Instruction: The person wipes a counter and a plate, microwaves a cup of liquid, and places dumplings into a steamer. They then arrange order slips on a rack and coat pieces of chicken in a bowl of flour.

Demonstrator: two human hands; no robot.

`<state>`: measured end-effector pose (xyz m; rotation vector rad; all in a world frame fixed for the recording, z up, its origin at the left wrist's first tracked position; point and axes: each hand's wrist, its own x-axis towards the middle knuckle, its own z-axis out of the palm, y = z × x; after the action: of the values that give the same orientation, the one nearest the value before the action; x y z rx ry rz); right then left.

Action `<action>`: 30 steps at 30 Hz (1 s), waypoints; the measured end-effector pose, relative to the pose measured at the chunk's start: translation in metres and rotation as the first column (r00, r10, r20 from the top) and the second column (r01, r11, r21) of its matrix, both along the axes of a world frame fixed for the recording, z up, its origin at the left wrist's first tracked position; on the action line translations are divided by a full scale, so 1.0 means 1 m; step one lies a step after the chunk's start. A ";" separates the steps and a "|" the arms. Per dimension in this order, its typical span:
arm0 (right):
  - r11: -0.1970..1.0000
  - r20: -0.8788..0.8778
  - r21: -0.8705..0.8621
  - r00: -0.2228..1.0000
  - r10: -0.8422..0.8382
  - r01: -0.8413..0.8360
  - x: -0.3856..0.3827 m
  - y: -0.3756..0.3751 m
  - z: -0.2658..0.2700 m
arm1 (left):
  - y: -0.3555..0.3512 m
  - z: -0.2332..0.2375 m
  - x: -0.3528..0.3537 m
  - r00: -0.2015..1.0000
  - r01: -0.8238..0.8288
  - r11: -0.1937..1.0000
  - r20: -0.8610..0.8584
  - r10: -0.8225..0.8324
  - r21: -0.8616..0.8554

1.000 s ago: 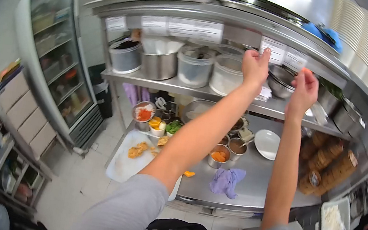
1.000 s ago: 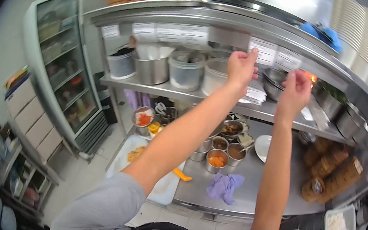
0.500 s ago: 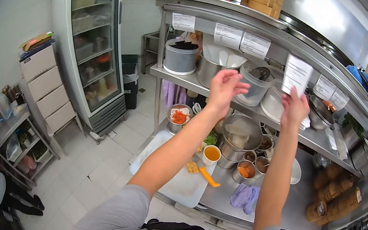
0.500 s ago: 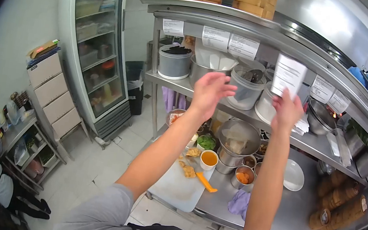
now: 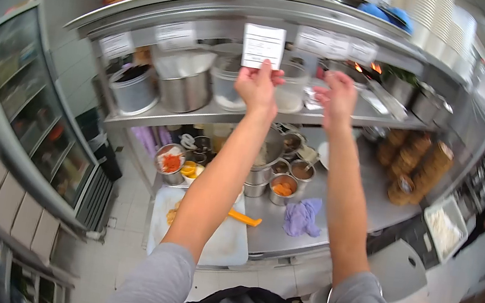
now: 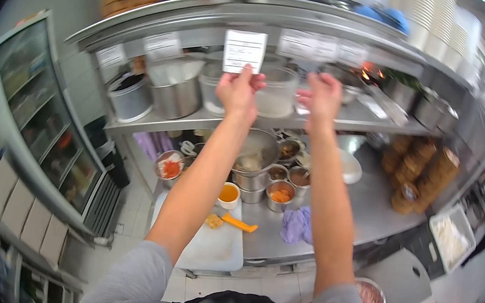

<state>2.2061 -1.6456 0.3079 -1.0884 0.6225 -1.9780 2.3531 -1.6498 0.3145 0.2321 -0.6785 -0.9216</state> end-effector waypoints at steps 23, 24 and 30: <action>0.030 -0.873 -0.293 -0.254 -0.416 0.956 -0.645 -0.003 -0.197 | 0.051 -0.266 -0.125 -0.275 0.215 0.839 0.855 -0.440 0.500; -0.126 -0.862 -0.406 -0.425 -0.276 0.905 -0.664 -0.011 -0.188 | 0.063 -0.256 -0.138 -0.549 0.147 0.737 0.674 -0.493 0.659; 0.265 -0.897 -0.319 -0.200 -0.393 0.910 -0.669 -0.037 -0.144 | 0.068 -0.263 -0.135 -0.390 0.001 0.892 0.821 -0.416 0.452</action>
<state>1.5375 -1.6827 0.1635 -1.6357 2.8928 -1.4234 2.2185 -1.5818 0.0512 1.3567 -2.4210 -1.0338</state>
